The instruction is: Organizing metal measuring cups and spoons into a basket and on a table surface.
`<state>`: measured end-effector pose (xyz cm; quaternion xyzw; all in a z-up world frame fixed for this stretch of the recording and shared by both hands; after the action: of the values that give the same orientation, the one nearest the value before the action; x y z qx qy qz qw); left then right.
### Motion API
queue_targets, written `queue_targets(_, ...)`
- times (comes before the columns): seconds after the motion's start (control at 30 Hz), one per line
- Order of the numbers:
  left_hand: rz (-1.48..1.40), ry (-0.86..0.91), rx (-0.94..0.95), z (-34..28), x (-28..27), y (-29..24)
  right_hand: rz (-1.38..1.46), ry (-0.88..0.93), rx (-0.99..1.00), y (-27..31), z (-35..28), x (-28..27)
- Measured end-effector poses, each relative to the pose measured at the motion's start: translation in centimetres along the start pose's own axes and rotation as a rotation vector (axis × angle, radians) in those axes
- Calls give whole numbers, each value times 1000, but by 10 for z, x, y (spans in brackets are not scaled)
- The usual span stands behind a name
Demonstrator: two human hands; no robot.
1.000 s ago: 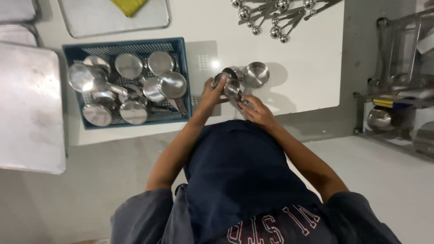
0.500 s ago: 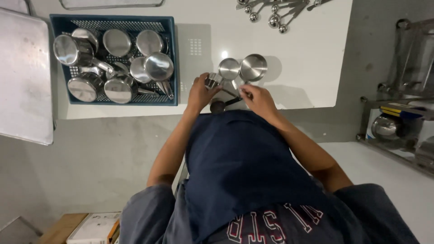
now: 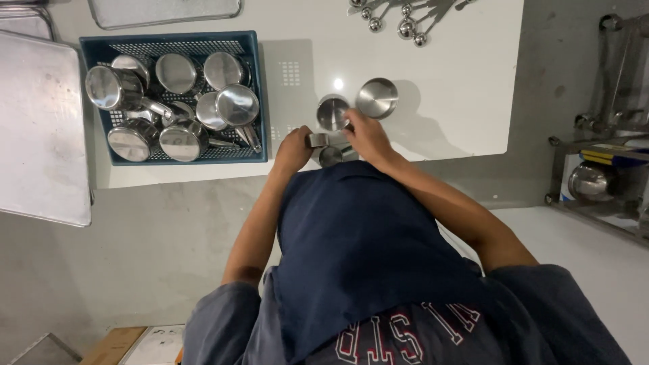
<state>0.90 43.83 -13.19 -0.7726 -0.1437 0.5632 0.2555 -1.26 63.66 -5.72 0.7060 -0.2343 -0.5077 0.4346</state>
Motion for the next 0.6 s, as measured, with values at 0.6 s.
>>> queue_targets(0.6,-416,-131,-83,28,-81,-59,299,-292,253,0,-49,-78)
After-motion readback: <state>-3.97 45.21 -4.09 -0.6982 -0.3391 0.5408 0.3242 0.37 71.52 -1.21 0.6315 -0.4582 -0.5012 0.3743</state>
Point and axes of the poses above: each hand's wrist, its own z-axis towards the middle knuckle, its own x-axis out of the palm, y = z × x, the point moved 7 cm from there along z, towards the middle knuckle, and after that the axes turned 14 degrees about z, right-handed, at the moved point
